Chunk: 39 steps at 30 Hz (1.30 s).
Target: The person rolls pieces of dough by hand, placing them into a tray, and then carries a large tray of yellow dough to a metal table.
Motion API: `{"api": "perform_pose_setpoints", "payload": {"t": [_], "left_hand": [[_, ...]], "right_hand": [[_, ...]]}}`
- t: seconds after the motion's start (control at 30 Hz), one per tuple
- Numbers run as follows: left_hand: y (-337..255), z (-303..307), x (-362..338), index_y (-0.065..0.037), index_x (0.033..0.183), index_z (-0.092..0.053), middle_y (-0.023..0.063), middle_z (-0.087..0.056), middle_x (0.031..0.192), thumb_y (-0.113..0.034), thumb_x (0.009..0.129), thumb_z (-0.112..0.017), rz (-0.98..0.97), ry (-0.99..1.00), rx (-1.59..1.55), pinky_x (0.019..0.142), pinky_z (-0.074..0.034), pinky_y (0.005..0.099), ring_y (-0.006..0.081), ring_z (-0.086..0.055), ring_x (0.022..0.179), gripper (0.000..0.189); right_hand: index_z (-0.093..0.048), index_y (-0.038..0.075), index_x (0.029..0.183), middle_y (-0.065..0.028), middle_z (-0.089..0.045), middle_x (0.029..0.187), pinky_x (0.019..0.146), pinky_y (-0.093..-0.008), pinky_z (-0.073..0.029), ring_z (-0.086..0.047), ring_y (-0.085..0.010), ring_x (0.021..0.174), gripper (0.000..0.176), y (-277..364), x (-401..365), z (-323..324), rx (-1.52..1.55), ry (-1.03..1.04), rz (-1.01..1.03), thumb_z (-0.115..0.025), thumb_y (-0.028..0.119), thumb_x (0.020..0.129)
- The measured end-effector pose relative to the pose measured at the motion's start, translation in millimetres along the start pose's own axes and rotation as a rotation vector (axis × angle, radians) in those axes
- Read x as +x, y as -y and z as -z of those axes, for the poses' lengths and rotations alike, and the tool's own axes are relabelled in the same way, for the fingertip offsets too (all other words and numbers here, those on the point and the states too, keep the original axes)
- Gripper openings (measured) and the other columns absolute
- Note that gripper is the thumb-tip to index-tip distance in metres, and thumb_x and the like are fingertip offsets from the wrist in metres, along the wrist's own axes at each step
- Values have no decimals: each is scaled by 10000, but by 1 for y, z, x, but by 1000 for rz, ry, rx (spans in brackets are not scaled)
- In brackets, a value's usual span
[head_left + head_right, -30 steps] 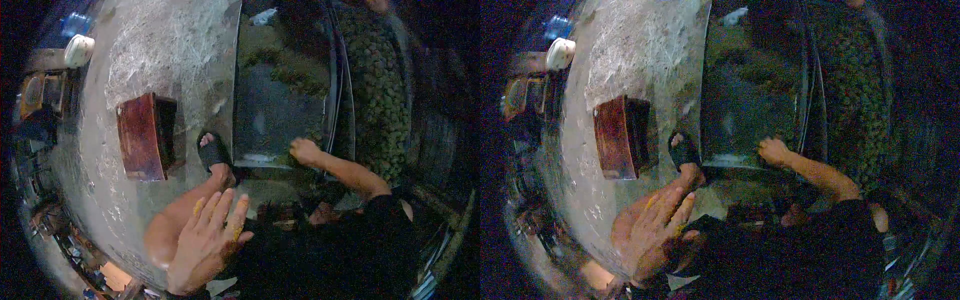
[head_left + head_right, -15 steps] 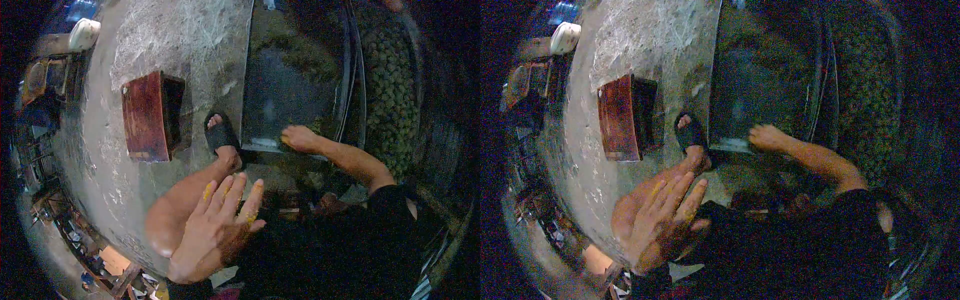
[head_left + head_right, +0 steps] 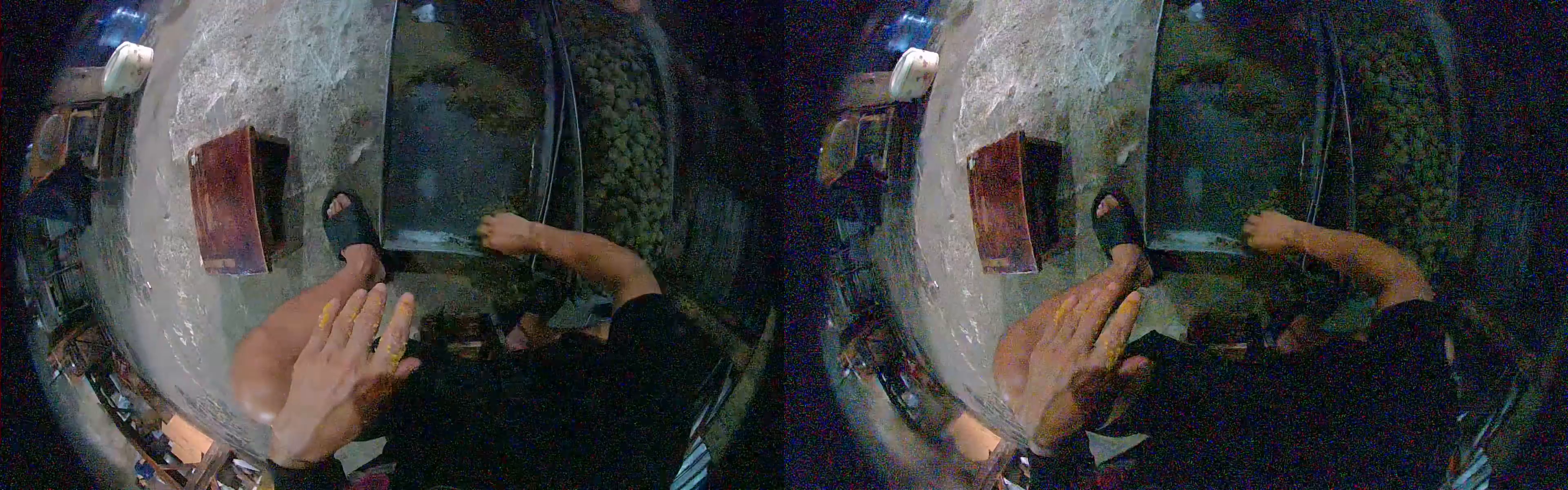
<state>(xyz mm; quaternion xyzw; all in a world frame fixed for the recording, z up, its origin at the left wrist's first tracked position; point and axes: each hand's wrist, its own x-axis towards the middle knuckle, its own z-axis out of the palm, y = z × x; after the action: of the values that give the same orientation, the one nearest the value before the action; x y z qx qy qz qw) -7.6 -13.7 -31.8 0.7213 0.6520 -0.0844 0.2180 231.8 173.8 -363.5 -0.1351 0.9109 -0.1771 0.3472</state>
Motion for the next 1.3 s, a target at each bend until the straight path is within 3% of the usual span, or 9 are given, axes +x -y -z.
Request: {"api": "perform_pose_setpoints", "payload": {"t": [0.2,0.37,0.43,0.53,0.67,0.73,0.87,0.97,1.3], "left_hand": [[-14,23,9,-126,1346,-388,158,-445,1301,-414,848,-543,54,92,-98,1000,-356,423,286,-452,1177,596],[-15,21,10,-100,1345,-381,183,-426,1316,-370,843,-561,53,108,-159,1020,-329,434,320,-428,1198,598],[-19,21,11,-94,1343,-382,187,-421,1321,-364,842,-562,46,114,-184,1027,-320,437,329,-421,1205,597],[-23,24,12,-86,1343,-378,196,-417,1323,-341,849,-554,26,92,-207,1034,-311,437,340,-410,1215,583],[-27,26,13,-66,1342,-367,211,-419,1316,-310,855,-545,71,133,-163,1041,-300,438,351,-405,1218,573],[-29,25,14,-59,1341,-363,217,-419,1313,-303,854,-545,66,134,-163,1043,-298,439,355,-405,1217,575],[-31,25,15,-54,1336,-365,223,-420,1309,-299,844,-556,51,127,-193,1044,-297,435,364,-403,1217,581],[-32,31,16,-74,1340,-364,188,-437,1299,-238,779,-615,72,116,-196,1007,-342,437,358,-439,1179,636],[-29,18,11,-79,1357,-349,195,-420,1318,-306,831,-573,69,117,-186,1039,-309,431,335,-411,1213,616]], "right_hand": [[-566,62,1069,-158,-438,1310,887,-453,-446,-407,-322,1222,305,-24,59,3,-4,-680,-307,-467,244,845],[-532,57,1182,-172,-428,1304,946,-455,-402,-427,-356,1179,369,11,-10,-45,-114,-455,-239,-487,221,854],[-525,50,1191,-195,-439,1282,949,-475,-403,-419,-371,1188,402,13,-29,-27,262,-208,-310,-505,268,854],[-503,57,1217,-209,-401,1310,958,-482,-403,-380,-387,1219,441,-13,-25,-14,310,-620,-548,-553,280,840],[-479,66,1238,-214,-359,1337,966,-472,-402,-351,-396,1234,474,-1,-26,-16,390,-557,-743,-600,261,824],[-435,82,1286,-203,-307,1373,976,-460,-398,-313,-395,1257,508,17,-37,-15,402,-177,-578,-597,251,835],[-589,83,990,-166,-565,1018,732,-425,-532,-566,-354,959,233,27,-21,-46,331,-352,-573,-572,151,767],[-574,31,869,-150,-560,908,730,-448,-497,-571,-343,846,133,24,-13,-49,288,-440,-573,-549,128,781],[-566,-9,927,-170,-564,928,710,-403,-502,-570,-339,875,179,-8,-9,-53,216,-509,-738,-554,70,768]]}}
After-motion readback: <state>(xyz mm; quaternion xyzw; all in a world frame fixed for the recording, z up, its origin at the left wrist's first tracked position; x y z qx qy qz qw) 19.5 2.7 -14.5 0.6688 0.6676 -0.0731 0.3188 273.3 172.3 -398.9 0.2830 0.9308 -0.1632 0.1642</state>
